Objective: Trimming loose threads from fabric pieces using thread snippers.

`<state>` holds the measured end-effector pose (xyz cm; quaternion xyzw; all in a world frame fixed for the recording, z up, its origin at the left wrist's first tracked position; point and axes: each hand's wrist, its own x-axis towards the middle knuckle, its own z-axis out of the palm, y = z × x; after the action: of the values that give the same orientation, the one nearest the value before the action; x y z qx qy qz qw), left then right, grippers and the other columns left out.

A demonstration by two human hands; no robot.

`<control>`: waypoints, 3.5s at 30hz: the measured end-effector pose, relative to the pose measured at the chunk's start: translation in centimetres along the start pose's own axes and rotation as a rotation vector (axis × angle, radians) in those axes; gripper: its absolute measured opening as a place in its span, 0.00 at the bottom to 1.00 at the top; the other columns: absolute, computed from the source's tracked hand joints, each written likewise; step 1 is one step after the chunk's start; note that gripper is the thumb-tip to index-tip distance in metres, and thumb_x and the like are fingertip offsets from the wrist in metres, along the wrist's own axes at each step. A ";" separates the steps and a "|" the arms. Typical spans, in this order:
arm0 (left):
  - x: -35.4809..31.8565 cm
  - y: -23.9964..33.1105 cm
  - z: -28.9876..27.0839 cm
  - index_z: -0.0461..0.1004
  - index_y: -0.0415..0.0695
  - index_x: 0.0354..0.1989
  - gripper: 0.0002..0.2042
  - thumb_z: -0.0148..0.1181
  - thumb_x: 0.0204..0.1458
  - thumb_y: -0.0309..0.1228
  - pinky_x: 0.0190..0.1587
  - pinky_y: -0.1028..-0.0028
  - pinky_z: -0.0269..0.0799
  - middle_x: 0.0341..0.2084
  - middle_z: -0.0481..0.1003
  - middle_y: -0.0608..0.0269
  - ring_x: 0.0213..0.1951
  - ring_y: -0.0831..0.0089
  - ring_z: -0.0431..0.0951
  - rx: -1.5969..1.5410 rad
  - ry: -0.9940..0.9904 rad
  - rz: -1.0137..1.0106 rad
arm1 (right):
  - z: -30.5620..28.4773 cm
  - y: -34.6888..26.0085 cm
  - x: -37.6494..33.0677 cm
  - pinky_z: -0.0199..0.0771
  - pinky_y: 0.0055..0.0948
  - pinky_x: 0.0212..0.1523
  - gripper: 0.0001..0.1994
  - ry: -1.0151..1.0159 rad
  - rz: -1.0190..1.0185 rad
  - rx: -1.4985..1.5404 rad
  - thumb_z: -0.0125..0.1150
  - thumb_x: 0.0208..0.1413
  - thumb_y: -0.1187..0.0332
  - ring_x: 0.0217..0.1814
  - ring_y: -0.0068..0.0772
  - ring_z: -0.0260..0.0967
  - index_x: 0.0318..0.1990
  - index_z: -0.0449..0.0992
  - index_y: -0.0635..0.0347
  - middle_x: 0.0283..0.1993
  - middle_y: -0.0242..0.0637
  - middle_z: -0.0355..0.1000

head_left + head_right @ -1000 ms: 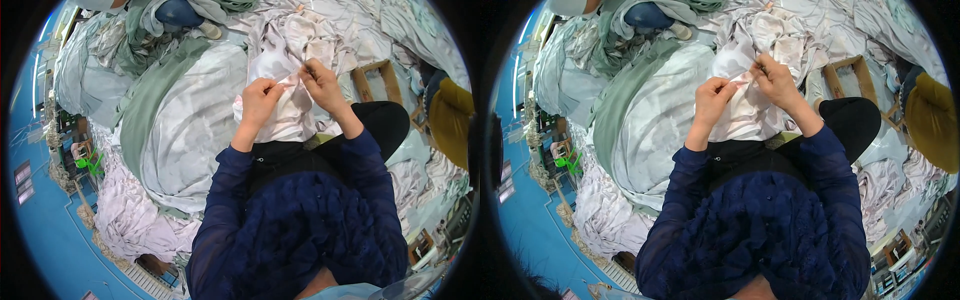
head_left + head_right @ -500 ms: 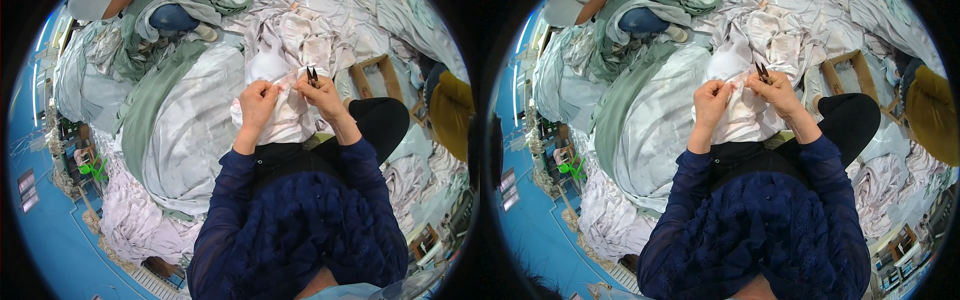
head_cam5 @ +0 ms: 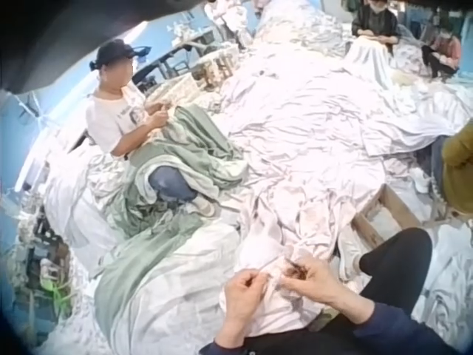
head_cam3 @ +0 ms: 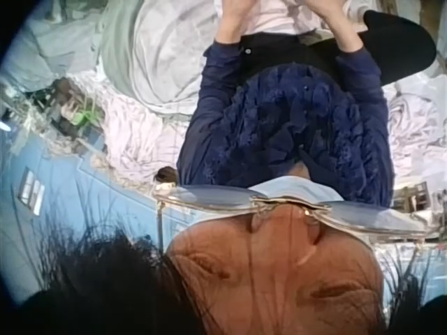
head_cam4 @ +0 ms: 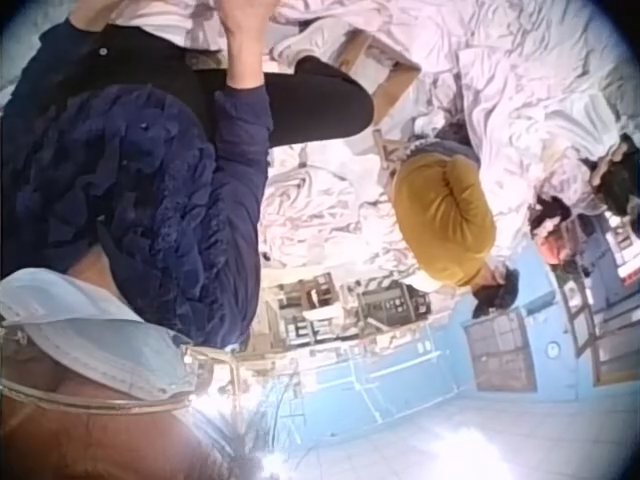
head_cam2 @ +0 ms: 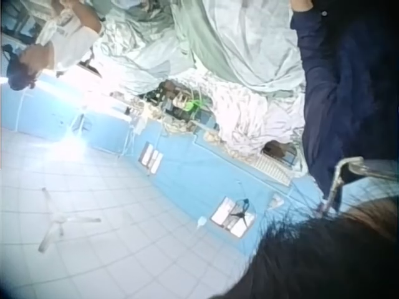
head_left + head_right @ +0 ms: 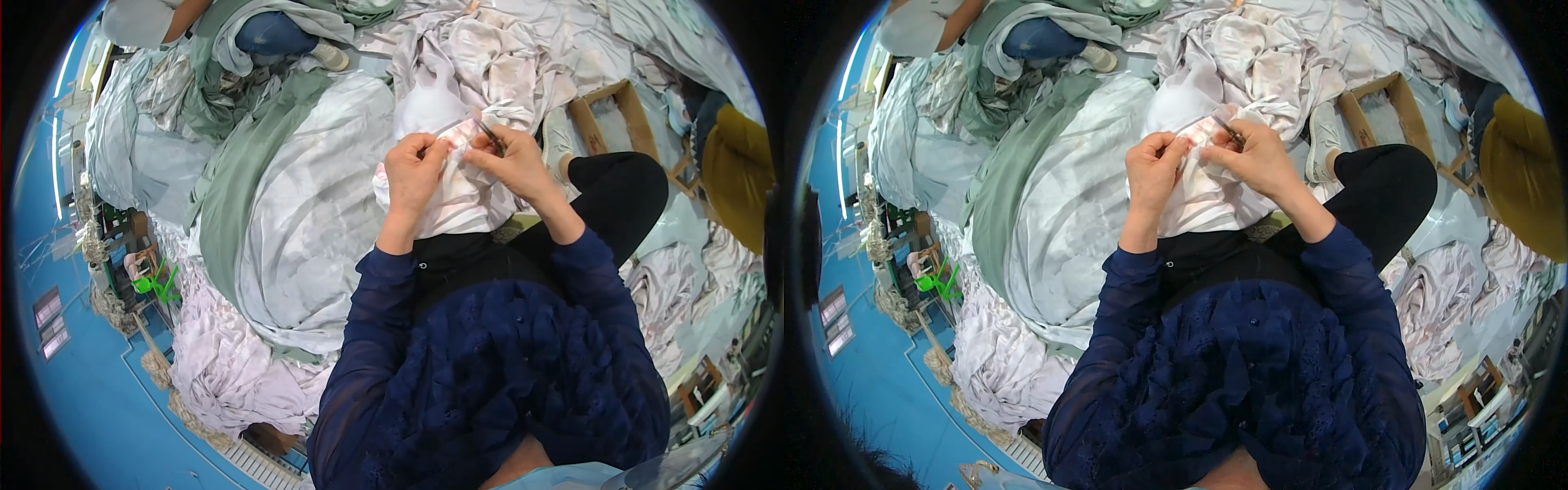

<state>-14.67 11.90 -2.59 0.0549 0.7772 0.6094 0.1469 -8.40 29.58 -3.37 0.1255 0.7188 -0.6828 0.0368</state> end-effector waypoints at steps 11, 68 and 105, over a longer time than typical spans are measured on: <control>0.8 4.9 0.2 0.77 0.36 0.26 0.09 0.63 0.48 0.30 0.26 0.72 0.69 0.23 0.77 0.54 0.21 0.69 0.75 0.293 -0.123 0.161 | -0.5 -0.9 0.9 0.52 0.16 0.22 0.08 -0.006 -0.161 0.243 0.62 0.58 0.66 0.22 0.09 0.53 0.30 0.74 0.59 0.20 0.19 0.62; -3.6 1.8 -2.3 0.78 0.34 0.31 0.05 0.63 0.51 0.24 0.14 0.83 0.49 0.16 0.69 0.72 0.13 0.88 0.59 -0.325 -0.256 -0.577 | 3.3 1.0 -5.2 0.57 0.20 0.22 0.07 0.100 -0.109 -0.062 0.64 0.52 0.73 0.22 0.12 0.56 0.29 0.73 0.65 0.20 0.26 0.64; -3.5 1.6 -2.2 0.76 0.37 0.27 0.06 0.64 0.51 0.26 0.14 0.84 0.49 0.16 0.68 0.72 0.13 0.87 0.59 -0.333 -0.275 -0.577 | 3.1 0.5 -4.9 0.59 0.21 0.24 0.09 0.157 -0.307 -0.187 0.68 0.48 0.72 0.23 0.15 0.58 0.33 0.74 0.64 0.22 0.27 0.65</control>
<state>-12.11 9.33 0.03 -0.1099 0.6239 0.6480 0.4229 -3.94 25.93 -3.01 0.0634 0.7905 -0.5986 -0.1126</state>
